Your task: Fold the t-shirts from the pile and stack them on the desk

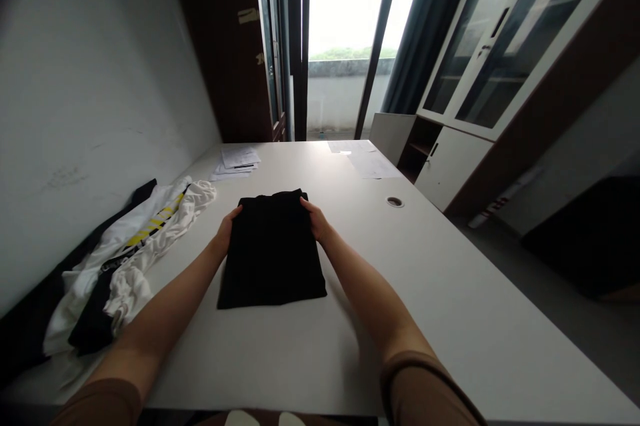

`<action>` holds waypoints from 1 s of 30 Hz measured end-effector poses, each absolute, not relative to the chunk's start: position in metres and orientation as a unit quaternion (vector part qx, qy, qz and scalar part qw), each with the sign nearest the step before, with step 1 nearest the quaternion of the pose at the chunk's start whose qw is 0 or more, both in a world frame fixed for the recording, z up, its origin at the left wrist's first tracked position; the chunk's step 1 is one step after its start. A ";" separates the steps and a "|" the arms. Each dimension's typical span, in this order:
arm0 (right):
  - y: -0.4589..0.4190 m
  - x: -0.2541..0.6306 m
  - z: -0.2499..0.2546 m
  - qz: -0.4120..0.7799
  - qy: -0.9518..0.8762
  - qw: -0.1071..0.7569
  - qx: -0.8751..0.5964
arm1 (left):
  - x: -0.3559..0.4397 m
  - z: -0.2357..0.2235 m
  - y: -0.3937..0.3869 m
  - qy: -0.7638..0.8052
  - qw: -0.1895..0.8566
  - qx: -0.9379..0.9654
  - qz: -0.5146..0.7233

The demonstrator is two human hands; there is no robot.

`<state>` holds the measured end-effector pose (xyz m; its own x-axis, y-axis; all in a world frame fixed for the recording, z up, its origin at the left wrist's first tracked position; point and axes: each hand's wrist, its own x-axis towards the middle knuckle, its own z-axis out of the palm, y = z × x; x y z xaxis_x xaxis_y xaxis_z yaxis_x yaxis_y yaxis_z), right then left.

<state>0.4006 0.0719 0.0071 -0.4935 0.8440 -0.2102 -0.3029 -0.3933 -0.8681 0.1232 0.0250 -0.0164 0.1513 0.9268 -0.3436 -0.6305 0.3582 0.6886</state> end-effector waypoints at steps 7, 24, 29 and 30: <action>0.085 0.389 0.007 0.806 -0.345 0.368 -0.310 | 0.142 -0.013 0.028 0.287 0.758 0.206 0.549; 0.163 0.378 -0.005 0.696 -0.371 0.387 -0.478 | 0.126 -0.001 0.092 0.335 0.708 0.169 0.599; 0.193 0.378 -0.018 0.498 -0.547 0.384 -0.552 | 0.124 -0.006 0.115 0.376 0.683 0.151 0.608; 0.198 0.379 -0.023 0.443 -0.587 0.366 -0.570 | 0.123 -0.007 0.118 0.389 0.684 0.145 0.600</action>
<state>0.3790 0.1983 -0.0233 -0.0819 0.9939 -0.0740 0.3450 -0.0414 -0.9377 0.1228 0.1182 -0.0070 -0.0215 0.9335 -0.3579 -0.7080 0.2386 0.6647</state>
